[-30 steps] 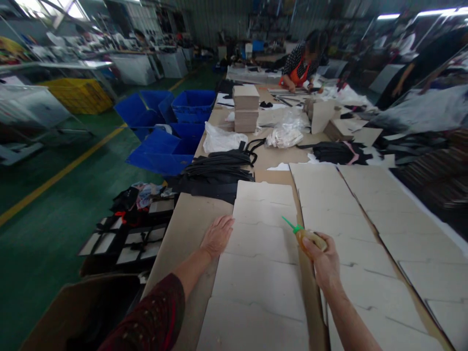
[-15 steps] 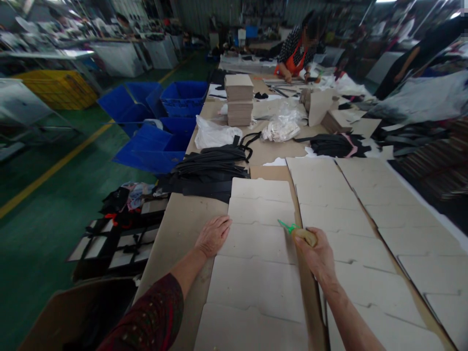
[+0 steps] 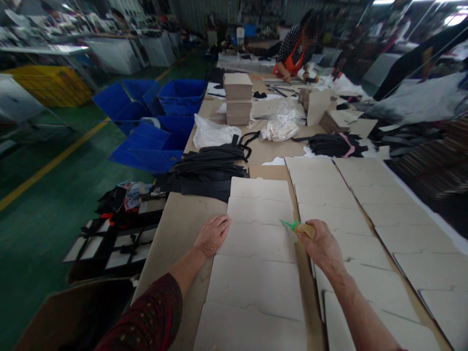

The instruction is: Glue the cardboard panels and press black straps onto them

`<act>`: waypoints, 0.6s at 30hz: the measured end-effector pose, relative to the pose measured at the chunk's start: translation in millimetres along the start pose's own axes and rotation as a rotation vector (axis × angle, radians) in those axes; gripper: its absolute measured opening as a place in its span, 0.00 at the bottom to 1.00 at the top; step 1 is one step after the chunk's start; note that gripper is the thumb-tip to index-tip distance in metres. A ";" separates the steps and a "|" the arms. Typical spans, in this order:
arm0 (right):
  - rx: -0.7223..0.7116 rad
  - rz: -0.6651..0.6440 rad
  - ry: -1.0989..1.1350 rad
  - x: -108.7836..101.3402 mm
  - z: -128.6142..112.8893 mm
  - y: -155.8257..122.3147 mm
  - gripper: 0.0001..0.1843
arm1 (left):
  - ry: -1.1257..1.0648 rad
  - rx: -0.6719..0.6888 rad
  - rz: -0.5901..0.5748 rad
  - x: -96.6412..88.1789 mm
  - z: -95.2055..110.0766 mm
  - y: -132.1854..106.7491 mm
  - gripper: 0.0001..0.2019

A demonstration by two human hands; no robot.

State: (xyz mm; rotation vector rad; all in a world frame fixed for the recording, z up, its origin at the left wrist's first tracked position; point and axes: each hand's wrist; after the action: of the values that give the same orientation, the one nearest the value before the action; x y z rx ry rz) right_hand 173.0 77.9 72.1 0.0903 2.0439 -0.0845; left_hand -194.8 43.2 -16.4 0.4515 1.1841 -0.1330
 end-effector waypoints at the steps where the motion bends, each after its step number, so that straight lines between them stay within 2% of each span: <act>1: -0.009 -0.011 -0.004 -2.5 -0.3 1.1 0.14 | -0.001 -0.001 0.000 0.2 -0.1 0.0 0.16; 5: -0.004 -0.045 0.039 -5.2 -0.6 5.1 0.15 | -0.007 -0.006 0.003 -0.1 0.3 0.2 0.16; 9: 0.054 -0.039 0.157 8.0 -0.8 5.7 0.20 | -0.012 -0.015 0.000 -1.1 1.7 0.3 0.16; 11: 0.120 0.006 0.308 18.0 -4.7 4.0 0.24 | -0.009 -0.023 -0.004 -1.9 2.8 0.1 0.17; 13: 0.240 0.068 0.554 28.0 -12.9 1.4 0.28 | -0.002 -0.033 -0.011 -3.0 4.1 -0.2 0.17; 15: 0.322 0.073 0.778 37.1 -25.1 -1.5 0.31 | 0.005 -0.041 -0.021 -4.0 5.2 -0.4 0.17; 18: 0.234 -0.058 0.845 49.0 -47.1 -4.8 0.31 | 0.009 -0.044 -0.038 -4.4 5.9 -0.7 0.17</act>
State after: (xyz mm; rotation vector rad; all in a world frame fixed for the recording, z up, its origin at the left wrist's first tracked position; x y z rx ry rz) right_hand 108.5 79.1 50.1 0.2448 2.8733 -0.3732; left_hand -191.6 39.6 -10.8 0.3918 1.2027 -0.1380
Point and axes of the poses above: each hand's wrist, its own y-axis towards the middle knuckle, its own x-axis out of the palm, z = x × y, and after that the axes turned 5 degrees about x, right-handed
